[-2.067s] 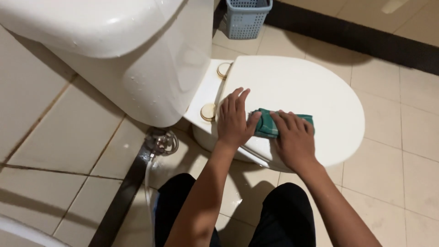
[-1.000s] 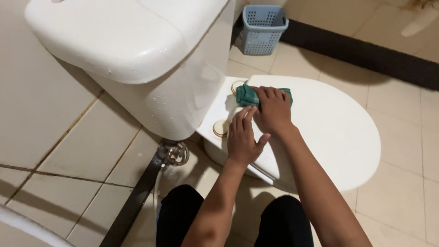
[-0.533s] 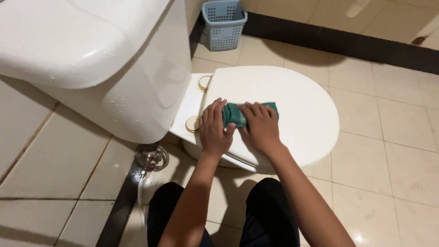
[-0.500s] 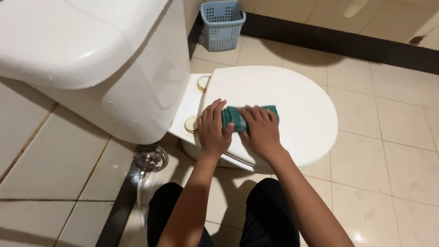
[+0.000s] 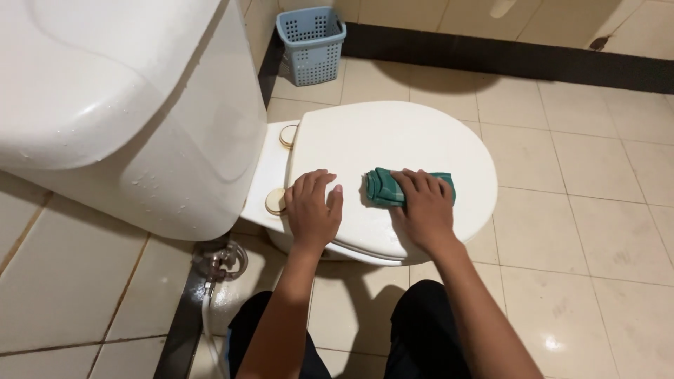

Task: The person cleans the toilet tank and seat with a green cloth, then wipes the wall and sink area. They use the cloth to wipe the surfaces thoroughly.

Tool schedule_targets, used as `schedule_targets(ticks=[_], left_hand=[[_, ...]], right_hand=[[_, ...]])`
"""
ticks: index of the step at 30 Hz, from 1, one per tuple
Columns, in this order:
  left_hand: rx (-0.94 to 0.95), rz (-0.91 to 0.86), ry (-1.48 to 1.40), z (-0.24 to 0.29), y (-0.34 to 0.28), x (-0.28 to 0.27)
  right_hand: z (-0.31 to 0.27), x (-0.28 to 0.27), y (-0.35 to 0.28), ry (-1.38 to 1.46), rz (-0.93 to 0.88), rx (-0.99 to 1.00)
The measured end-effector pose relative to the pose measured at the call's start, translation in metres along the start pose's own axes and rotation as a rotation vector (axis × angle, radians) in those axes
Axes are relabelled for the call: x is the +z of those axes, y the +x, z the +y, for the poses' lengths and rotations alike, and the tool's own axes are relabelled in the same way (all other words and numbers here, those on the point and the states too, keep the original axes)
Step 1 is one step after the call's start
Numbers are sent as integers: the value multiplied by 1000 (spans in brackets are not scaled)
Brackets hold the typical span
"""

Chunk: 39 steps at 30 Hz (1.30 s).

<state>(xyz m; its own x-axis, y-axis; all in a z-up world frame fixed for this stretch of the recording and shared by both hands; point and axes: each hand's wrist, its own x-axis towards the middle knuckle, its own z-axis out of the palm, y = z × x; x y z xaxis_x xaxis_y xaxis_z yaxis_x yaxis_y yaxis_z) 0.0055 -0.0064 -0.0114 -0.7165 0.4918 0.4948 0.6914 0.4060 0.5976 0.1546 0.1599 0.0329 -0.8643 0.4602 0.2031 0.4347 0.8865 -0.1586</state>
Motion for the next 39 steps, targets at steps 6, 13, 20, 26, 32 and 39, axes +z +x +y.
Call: schedule_targets(ticks=[6,13,20,26,32,39], left_hand=[[53,47,22,-5,0,5],[-4,9,37,1,1,3],[-52,5,58,-4,-2,7],[-46,214,-16,-5,-13,12],[-53,356,-292,-11,-12,3],[-38,369,-345,-10,-6,-32]], right_hand=[[-37,5,-39,-64,-177,-70],[-1,-1,-69,-20,-173,-219],[22,2,12,-49,-37,-76],[-14,35,87,40,51,-231],[-72,54,108,74,57,-346],[-91,40,46,65,-9,-477]])
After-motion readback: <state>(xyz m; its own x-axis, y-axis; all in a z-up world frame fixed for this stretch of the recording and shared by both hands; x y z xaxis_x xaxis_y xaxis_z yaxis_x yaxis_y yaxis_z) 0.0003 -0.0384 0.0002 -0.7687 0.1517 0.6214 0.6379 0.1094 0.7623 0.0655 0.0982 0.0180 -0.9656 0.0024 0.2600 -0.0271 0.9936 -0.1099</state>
